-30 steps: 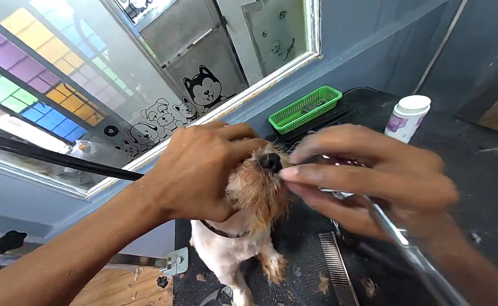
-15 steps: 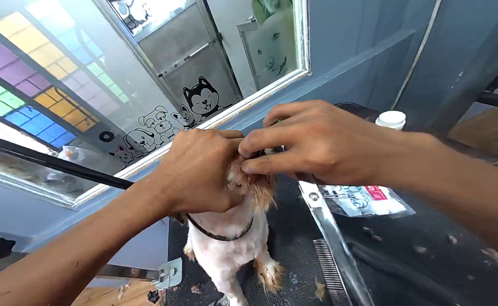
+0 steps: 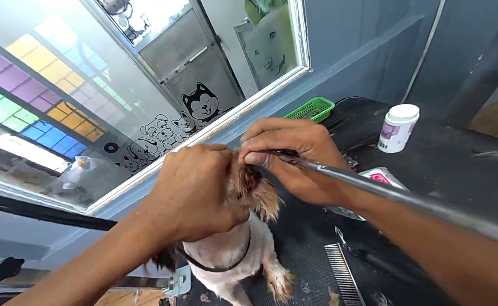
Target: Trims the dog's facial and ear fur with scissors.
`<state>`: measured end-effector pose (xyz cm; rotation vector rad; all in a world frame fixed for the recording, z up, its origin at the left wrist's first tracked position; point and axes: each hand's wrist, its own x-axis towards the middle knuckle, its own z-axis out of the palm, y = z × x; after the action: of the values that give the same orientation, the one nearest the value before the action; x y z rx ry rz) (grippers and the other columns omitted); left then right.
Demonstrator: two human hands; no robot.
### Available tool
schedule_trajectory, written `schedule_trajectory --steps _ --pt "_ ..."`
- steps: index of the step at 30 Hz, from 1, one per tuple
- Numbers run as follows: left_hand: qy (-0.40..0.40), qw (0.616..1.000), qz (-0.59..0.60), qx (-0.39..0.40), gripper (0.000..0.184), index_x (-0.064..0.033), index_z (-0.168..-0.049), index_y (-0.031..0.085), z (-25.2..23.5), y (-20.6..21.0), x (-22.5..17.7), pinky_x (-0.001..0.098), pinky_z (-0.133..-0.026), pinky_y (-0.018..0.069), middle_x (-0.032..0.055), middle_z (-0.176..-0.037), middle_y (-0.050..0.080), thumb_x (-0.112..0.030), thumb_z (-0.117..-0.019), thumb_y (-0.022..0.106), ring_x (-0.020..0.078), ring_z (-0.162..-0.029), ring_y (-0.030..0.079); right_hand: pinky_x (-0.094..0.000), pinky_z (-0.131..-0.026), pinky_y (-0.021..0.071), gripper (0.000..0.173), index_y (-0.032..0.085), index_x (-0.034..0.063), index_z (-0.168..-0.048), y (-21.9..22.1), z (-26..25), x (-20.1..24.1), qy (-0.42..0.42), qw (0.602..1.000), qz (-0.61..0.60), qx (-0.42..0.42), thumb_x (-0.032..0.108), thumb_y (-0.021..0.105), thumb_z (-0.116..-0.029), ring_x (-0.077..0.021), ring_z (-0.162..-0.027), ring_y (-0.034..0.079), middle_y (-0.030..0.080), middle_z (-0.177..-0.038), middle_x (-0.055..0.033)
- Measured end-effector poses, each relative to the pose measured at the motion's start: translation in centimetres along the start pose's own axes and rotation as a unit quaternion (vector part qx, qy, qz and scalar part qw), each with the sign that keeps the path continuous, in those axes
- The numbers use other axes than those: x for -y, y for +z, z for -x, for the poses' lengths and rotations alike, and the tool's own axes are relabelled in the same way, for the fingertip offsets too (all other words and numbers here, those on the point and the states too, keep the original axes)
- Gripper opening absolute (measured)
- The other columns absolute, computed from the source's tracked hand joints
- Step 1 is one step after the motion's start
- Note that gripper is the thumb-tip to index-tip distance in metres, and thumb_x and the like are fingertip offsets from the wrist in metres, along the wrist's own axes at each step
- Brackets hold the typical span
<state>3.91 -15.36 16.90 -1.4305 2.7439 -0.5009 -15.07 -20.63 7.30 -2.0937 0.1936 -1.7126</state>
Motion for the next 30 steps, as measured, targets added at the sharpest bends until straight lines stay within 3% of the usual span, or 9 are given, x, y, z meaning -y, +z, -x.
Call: schedule_trajectory --steps 3,5,8,11,13,16,20,24,30 --pt "-0.022 0.998 -0.048 0.022 0.041 -0.0257 -0.073 0.063 2.6 0.8 -0.9 0.0394 -0.044 0.0444 -0.0106 -0.068 0.056 -0.060 -0.0554 0.077 0.0109 -0.057 0.057 -0.0222 -0.078 0.0576 0.012 0.077 0.0013 -0.094 1.7 0.5 -1.0 -0.021 0.998 -0.014 0.049 0.005 0.065 -0.0965 -0.0077 -0.087 0.067 0.070 -0.092 -0.0044" --pt "0.008 0.994 -0.109 -0.012 0.038 -0.0193 -0.079 0.066 4.9 1.4 -1.6 0.0411 -0.047 0.0457 -0.0032 -0.074 0.060 -0.055 -0.0661 0.071 0.0191 -0.066 0.062 -0.0204 -0.075 0.0567 0.013 0.076 0.0016 -0.092 3.6 1.5 -0.8 -0.013 0.995 -0.072 0.063 0.006 0.065 -0.0972 -0.0060 -0.084 0.066 0.070 -0.090 -0.0031" --pt "0.058 0.986 -0.115 -0.109 0.039 -0.0106 -0.105 0.073 8.2 1.5 -0.4 0.0497 -0.075 0.0559 0.0077 -0.109 0.073 -0.042 -0.0880 0.059 0.0340 -0.106 0.067 -0.0199 -0.074 0.0580 0.012 0.075 -0.0006 -0.090 5.7 2.1 2.0 -0.006 0.986 -0.166 0.031 0.004 0.065 -0.0955 -0.0066 -0.085 0.066 0.069 -0.091 -0.0040" --pt "0.089 0.971 0.054 -0.217 0.032 -0.0075 -0.116 0.072 10.9 3.6 2.8 0.0410 -0.100 0.0492 0.0099 -0.131 0.068 -0.026 -0.0894 0.074 0.0265 -0.123 0.059 -0.0205 -0.079 0.0587 0.014 0.073 -0.0036 -0.098 6.6 1.8 4.3 0.022 0.992 -0.115 -0.055 0.006 0.062 -0.0992 -0.0071 -0.089 0.067 0.071 -0.098 -0.0057" --pt "0.062 0.938 0.168 -0.296 0.041 -0.0043 -0.123 0.064 11.1 6.8 3.0 0.0308 -0.084 0.0606 0.0115 -0.131 0.066 -0.009 -0.0843 0.077 0.0190 -0.108 0.067 -0.0224 -0.076 0.0599 0.020 0.070 0.0000 -0.112 6.9 2.8 4.0 0.114 0.984 0.004 -0.136 0.013 0.057 -0.1046 -0.0062 -0.086 0.069 0.073 -0.100 -0.0040" --pt "-0.115 0.869 0.316 -0.363 0.066 -0.0119 -0.144 0.044 10.6 10.0 0.6 0.0366 -0.079 0.0619 0.0074 -0.145 0.055 -0.003 -0.0840 0.070 0.0205 -0.112 0.066 -0.0244 -0.065 0.0555 0.029 0.062 0.0052 -0.128 5.2 7.1 2.7 0.229 0.918 0.115 -0.302 0.023 0.051 -0.1081 -0.0056 -0.074 0.063 0.067 -0.109 -0.0027" --pt "-0.315 0.721 0.482 -0.386 0.047 -0.0063 -0.138 0.049 11.6 15.9 -4.2 0.0362 -0.074 0.0626 0.0052 -0.121 0.066 -0.014 -0.0934 0.060 0.0167 -0.096 0.070 -0.0200 -0.056 0.0520 0.035 0.055 -0.0014 -0.133 -4.3 14.3 6.5 0.198 0.835 0.266 -0.440 0.018 0.037 -0.1108 -0.0027 -0.069 0.061 0.064 -0.119 -0.0024" --pt "-0.304 0.681 0.561 -0.359 0.032 -0.0035 -0.127 0.058 10.0 18.5 -6.7 0.0391 -0.076 0.0644 0.0068 -0.113 0.070 -0.009 -0.0961 0.053 0.0198 -0.091 0.072 -0.0159 -0.051 0.0483 0.031 0.060 0.0036 -0.128 -11.3 16.9 9.1 0.272 0.849 0.249 -0.378 0.019 0.040 -0.1091 -0.0023 -0.066 0.062 0.071 -0.111 0.0003" --pt "-0.299 0.624 0.639 -0.335 0.025 -0.0033 -0.117 0.064 3.2 13.3 -5.8 0.0386 -0.080 0.0628 0.0084 -0.104 0.073 -0.014 -0.1089 0.043 0.0204 -0.089 0.073 -0.0162 -0.044 0.0459 0.030 0.066 0.0082 -0.123 -14.0 16.2 9.2 0.340 0.868 0.188 -0.308 0.020 0.044 -0.1071 -0.0031 -0.054 0.057 0.073 -0.105 0.0009"
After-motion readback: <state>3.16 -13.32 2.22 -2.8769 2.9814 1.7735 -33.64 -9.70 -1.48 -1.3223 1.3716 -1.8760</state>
